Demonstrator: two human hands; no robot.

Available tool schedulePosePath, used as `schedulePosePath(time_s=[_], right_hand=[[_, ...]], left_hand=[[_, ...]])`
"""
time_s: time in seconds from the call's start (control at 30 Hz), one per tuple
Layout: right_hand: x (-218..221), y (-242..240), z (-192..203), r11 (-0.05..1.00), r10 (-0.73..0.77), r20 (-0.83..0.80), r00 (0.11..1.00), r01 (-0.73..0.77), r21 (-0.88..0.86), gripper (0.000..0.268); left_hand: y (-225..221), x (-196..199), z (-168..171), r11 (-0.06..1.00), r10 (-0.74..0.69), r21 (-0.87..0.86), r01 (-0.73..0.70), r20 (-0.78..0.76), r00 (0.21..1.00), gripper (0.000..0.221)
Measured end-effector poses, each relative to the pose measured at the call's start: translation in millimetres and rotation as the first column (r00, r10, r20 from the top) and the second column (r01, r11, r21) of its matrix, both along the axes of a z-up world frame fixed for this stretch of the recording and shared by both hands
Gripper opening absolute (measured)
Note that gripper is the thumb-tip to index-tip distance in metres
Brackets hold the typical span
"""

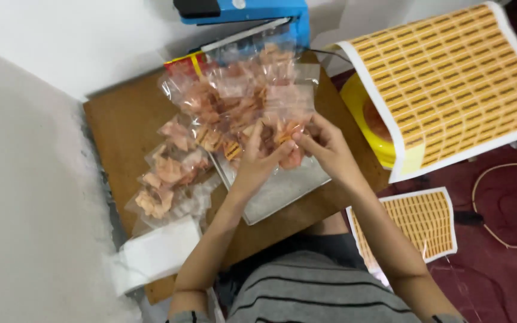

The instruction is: The person picks up a small label from a large sheet of labels, places it onto a plastic bag containing food items, and presses the label down to secure it.

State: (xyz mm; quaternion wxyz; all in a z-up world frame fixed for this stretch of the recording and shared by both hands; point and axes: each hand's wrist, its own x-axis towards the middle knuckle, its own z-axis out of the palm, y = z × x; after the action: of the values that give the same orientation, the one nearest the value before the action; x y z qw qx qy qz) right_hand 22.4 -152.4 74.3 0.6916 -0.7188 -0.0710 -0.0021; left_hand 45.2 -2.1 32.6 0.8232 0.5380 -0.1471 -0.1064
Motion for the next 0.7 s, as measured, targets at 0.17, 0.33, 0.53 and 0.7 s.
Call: schedulePosePath(time_s=[0.17,0.33,0.53,0.7], right_hand=[[31.7,-4.8,-29.9,1.000,0.028,-0.007,1.000,-0.028,0.003,0.010],[53.4,4.1,-18.3,0.992,0.117,0.012,0.993,-0.117,0.053,0.009],[70.4,1.3,-37.7,0.972,0.225,-0.036,0.974,-0.222,0.074,0.011],[78.6,25.0,-7.9,0.974,0.227,0.048,0.973,-0.228,0.011,0.010]], left_hand=[[7.1,17.3,-13.2,0.999,0.028,-0.025,-0.029,-0.068,0.997,0.028],[13.4,21.8,9.8,0.986,0.167,0.016,-0.166,-0.048,0.985,0.028],[23.5,29.4,-10.3,0.976,0.216,0.035,-0.213,-0.132,0.967,0.031],[31.4,26.3,4.8,0.955,0.293,0.065,-0.289,-0.069,0.954,0.023]])
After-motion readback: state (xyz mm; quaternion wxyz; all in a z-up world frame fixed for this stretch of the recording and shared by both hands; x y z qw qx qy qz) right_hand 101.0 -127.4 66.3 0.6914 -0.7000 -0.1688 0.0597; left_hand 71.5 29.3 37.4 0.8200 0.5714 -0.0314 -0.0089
